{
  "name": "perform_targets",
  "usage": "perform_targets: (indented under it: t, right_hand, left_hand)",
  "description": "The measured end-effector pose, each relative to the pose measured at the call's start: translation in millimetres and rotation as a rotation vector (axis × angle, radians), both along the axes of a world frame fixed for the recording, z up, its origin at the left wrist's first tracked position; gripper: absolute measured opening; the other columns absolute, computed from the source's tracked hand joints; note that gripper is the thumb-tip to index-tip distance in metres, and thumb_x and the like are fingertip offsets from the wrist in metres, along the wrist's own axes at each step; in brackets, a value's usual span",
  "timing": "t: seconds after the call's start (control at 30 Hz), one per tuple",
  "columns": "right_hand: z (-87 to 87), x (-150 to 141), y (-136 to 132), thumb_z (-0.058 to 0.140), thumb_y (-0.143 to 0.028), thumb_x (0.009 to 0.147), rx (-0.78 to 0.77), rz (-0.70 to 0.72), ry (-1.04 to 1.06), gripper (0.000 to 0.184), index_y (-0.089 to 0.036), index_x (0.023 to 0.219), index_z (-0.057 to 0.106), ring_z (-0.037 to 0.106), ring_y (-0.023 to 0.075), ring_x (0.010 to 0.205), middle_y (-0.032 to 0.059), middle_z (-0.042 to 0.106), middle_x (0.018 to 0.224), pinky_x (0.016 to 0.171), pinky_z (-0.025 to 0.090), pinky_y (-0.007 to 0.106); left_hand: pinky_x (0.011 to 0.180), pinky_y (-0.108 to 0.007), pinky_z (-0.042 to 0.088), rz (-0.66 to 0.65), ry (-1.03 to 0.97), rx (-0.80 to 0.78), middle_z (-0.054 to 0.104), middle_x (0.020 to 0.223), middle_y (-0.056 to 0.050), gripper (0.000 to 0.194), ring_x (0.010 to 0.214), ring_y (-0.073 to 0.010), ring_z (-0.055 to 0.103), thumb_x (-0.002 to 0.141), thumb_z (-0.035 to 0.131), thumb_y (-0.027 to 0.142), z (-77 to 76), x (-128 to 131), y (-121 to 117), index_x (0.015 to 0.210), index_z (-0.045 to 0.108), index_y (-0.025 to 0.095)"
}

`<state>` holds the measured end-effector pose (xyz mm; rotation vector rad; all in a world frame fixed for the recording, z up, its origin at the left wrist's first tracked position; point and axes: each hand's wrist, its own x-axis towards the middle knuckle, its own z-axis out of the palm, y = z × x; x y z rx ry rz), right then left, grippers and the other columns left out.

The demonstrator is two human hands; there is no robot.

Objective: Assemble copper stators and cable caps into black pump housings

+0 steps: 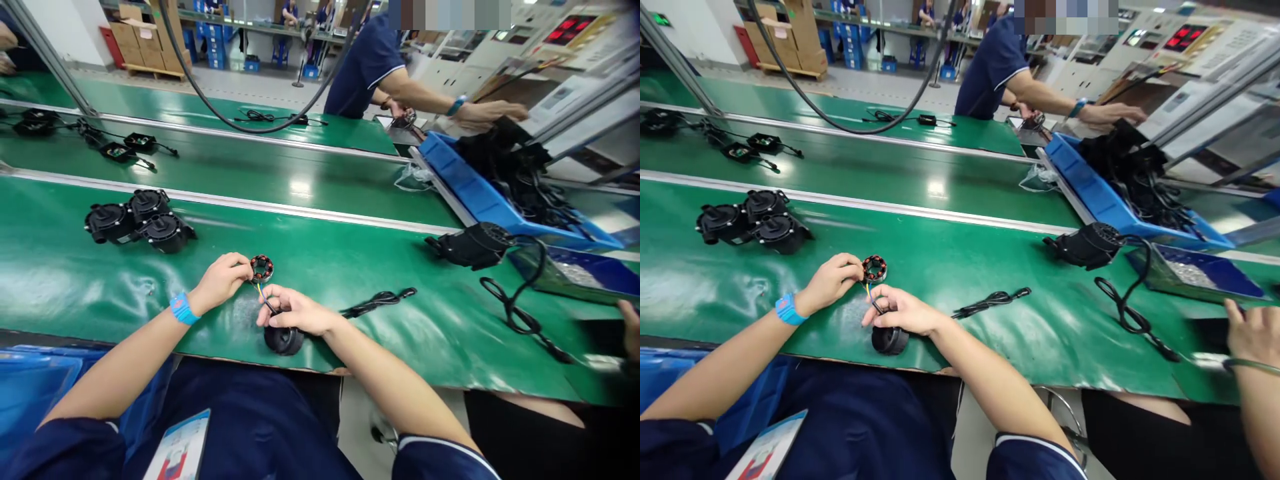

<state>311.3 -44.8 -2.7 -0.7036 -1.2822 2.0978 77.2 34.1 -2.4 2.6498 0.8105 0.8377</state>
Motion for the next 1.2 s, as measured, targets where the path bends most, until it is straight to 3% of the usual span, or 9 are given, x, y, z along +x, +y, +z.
perform_targets:
  t: [0.17, 0.37, 0.5, 0.63, 0.73, 0.87, 1.0, 1.1, 1.2]
  right_hand:
    - [-5.2, -3.7, -6.9, 0.088, -0.036, 0.082, -0.071, -0.098, 0.050, 0.041, -0.017, 0.101, 0.057, 0.068, 0.0116, 0.087, 0.0062, 0.074, 0.104, 0.083, 0.050, 0.025]
    - [2.1, -4.6, 4.8, 0.079, -0.055, 0.088, -0.042, 0.008, -0.025, 0.050, -0.014, 0.114, 0.067, 0.070, 0.0154, 0.093, 0.0098, 0.072, 0.110, 0.091, 0.050, 0.030]
    - [4.6, -9.4, 12.7, 0.077, -0.059, 0.088, -0.050, 0.057, -0.081, 0.050, -0.014, 0.109, 0.071, 0.069, 0.0140, 0.089, 0.0081, 0.071, 0.105, 0.088, 0.050, 0.029]
    - [-0.8, -17.3, 12.9, 0.078, -0.061, 0.086, -0.058, -0.073, -0.078, 0.049, -0.015, 0.102, 0.073, 0.066, 0.0147, 0.092, 0.0076, 0.069, 0.105, 0.085, 0.055, 0.029]
    - [-6.4, -20.3, 11.1, 0.072, -0.064, 0.089, 0.042, -0.162, -0.113, 0.051, -0.016, 0.106, 0.074, 0.066, 0.0175, 0.098, 0.0084, 0.069, 0.109, 0.086, 0.058, 0.032]
    - [-5.7, -11.3, 10.1, 0.050, -0.062, 0.101, 0.407, -0.357, -0.399, 0.053, -0.015, 0.093, 0.074, 0.067, 0.0211, 0.086, 0.0091, 0.070, 0.089, 0.085, 0.059, 0.041]
    - [-0.4, 2.4, 17.2, 0.069, -0.042, 0.093, 0.725, -0.625, -0.659, 0.026, -0.020, 0.107, 0.071, 0.059, 0.0294, 0.111, 0.0126, 0.064, 0.108, 0.107, 0.048, 0.054]
    - [-2.9, 0.9, 29.9, 0.076, -0.030, 0.088, 0.942, -0.542, -0.869, 0.037, -0.024, 0.123, 0.067, 0.046, 0.0347, 0.140, 0.0173, 0.050, 0.144, 0.115, 0.042, 0.059]
    - [-5.8, -7.8, 38.4, 0.071, -0.024, 0.091, 0.944, -0.411, -0.881, 0.015, -0.020, 0.105, 0.066, 0.043, 0.0318, 0.147, 0.0181, 0.051, 0.148, 0.116, 0.044, 0.055]
  left_hand:
    - [0.103, -0.040, 0.047, 0.091, 0.023, 0.054, 0.069, 0.125, -0.007, 0.015, 0.118, -0.0241, 0.063, 0.094, 0.070, 0.030, 13.7, -20.6, 3.6, 0.108, 0.069, 0.025]
    - [0.121, -0.060, 0.028, 0.838, -0.005, 0.102, 0.045, 0.154, -0.023, 0.087, 0.149, -0.0433, 0.037, 0.080, 0.081, 0.057, 39.3, -105.2, 50.4, 0.149, 0.044, 0.019]
    - [0.114, -0.057, 0.037, 0.744, 0.174, -0.050, 0.055, 0.142, -0.023, 0.087, 0.138, -0.0453, 0.048, 0.070, 0.088, 0.043, 37.5, -127.5, 68.7, 0.143, 0.049, 0.017]
    - [0.110, -0.056, 0.039, 0.777, 0.072, -0.028, 0.062, 0.128, -0.021, 0.049, 0.129, -0.0430, 0.053, 0.078, 0.078, 0.039, 26.2, -118.3, 58.0, 0.118, 0.061, 0.017]
    - [0.113, -0.057, 0.037, 0.826, -0.058, -0.013, 0.059, 0.132, -0.021, 0.053, 0.131, -0.0412, 0.051, 0.081, 0.076, 0.044, 15.3, -112.0, 38.2, 0.123, 0.059, 0.015]
    - [0.116, -0.044, 0.040, 0.802, -0.788, -0.425, 0.064, 0.128, -0.010, 0.079, 0.120, -0.0266, 0.060, 0.081, 0.081, 0.047, 0.5, -108.2, 5.7, 0.149, 0.047, 0.025]
    - [0.115, -0.031, 0.043, 0.711, -1.215, -0.730, 0.067, 0.130, -0.006, 0.048, 0.126, -0.0204, 0.059, 0.086, 0.076, 0.048, -2.6, -98.5, -21.4, 0.127, 0.067, 0.024]
    - [0.101, -0.035, 0.055, 0.674, -1.349, -0.894, 0.069, 0.129, -0.009, 0.033, 0.119, -0.0219, 0.065, 0.096, 0.063, 0.046, 6.0, -83.3, -36.3, 0.114, 0.071, 0.020]
    - [0.088, -0.041, 0.062, 0.555, -1.598, -1.201, 0.070, 0.128, -0.012, 0.031, 0.111, -0.0250, 0.070, 0.102, 0.053, 0.039, 16.1, -61.4, -51.2, 0.120, 0.068, 0.018]
